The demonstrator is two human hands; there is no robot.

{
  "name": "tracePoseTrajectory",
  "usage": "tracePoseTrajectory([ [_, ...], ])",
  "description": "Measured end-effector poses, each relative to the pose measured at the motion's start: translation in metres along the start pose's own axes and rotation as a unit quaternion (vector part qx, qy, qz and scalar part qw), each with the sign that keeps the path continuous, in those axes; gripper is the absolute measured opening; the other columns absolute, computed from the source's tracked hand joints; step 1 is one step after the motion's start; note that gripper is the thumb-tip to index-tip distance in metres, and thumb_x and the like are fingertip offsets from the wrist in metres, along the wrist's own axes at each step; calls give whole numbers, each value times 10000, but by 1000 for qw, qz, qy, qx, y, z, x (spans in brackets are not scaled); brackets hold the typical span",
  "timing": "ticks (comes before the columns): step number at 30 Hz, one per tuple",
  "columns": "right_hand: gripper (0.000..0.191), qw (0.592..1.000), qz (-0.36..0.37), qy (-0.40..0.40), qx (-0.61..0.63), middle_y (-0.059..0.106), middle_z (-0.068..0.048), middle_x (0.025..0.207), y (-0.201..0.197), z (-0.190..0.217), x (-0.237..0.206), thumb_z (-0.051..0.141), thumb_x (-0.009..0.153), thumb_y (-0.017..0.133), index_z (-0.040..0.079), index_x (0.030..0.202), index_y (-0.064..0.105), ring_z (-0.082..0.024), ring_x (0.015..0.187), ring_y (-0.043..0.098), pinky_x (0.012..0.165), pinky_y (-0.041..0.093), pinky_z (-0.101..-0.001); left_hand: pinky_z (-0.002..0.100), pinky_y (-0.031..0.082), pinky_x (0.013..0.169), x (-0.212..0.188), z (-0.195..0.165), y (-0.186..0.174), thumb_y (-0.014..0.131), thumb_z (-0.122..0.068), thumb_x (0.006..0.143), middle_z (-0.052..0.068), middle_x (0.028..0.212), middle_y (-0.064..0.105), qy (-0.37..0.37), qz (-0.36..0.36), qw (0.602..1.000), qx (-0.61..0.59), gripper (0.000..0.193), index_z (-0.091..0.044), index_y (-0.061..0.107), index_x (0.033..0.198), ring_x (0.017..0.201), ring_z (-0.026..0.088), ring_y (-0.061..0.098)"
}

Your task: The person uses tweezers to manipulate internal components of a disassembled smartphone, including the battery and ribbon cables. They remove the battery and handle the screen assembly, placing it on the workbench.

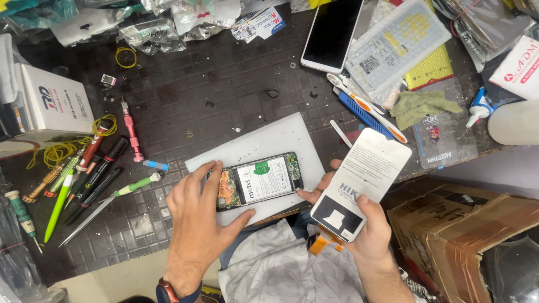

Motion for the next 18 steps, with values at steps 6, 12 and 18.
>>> tracePoseTrajectory([
  [6,736,1000,20,0,-11,582,-230,1205,6,-4,12,369,977,552,-73,1517,317,-409,1187,633,1179,400,-701,528,280,1074,2,2,3,878,-426,669,130,1382,475,8,6,1000,0,881,-66,533,1395,1264,359,402],
  [12,729,997,18,26,-65,576,-237,1226,11,-6,15,325,1011,507,-86,1557,254,-395,1202,630,1157,424,-646,495,335,1049,6,5,2,902,-418,639,85,1345,537,0,6,1000,-16,821,-82,602,1325,1235,321,456],
  [18,701,994,24,38,-101,582,-246,1223,14,-5,18,307,1020,469,-88,1551,240,-373,1191,640,1138,444,-622,488,346,1037,7,6,3,915,-468,597,79,1316,560,-3,-3,1000,-10,841,-96,631,1295,1219,316,465],
])
Point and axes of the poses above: each hand's wrist, its own x-axis towards the middle knuckle, its own y-axis out of the palm, z = x × y, the point moved 9 cm from there along x, towards the middle knuckle
